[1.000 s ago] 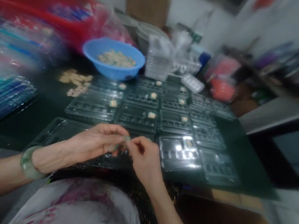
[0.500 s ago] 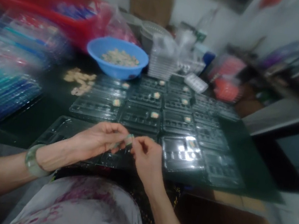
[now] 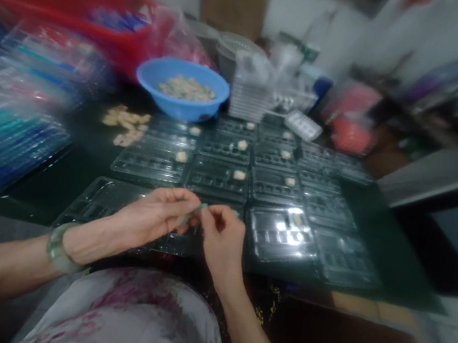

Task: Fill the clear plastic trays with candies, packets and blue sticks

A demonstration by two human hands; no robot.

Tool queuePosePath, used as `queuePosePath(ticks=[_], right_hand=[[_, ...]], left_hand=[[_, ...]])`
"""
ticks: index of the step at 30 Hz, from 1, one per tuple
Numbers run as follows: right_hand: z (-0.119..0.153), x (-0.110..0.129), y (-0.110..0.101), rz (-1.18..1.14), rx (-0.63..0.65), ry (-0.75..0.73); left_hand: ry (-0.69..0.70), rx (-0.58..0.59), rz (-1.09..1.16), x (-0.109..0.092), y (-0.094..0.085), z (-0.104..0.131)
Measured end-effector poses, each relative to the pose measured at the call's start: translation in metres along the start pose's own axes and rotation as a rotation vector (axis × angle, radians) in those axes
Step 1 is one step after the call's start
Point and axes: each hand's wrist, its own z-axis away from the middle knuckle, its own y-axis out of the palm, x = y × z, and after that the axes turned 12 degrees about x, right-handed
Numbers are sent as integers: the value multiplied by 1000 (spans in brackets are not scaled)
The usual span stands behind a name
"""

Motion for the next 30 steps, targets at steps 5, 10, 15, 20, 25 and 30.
queuePosePath(ticks=[5, 10, 15, 20, 25, 30], right_hand=[[0, -2, -17, 3, -105, -20], [9, 6, -25, -10, -50, -23], [16, 16, -1, -85, 87, 10], [9, 12, 21, -134, 13, -16], [0, 4, 23, -58, -51, -41], [-5, -2, 25, 35, -105, -88]], left_hand=[[-13, 13, 233, -3, -3, -1], [33, 3, 293, -2, -10, -3], [98, -75, 266, 2, -7, -4], [130, -92, 231, 4, -4, -2], [194, -51, 222, 6, -4, 0], [227, -54, 215, 7, -1, 3]])
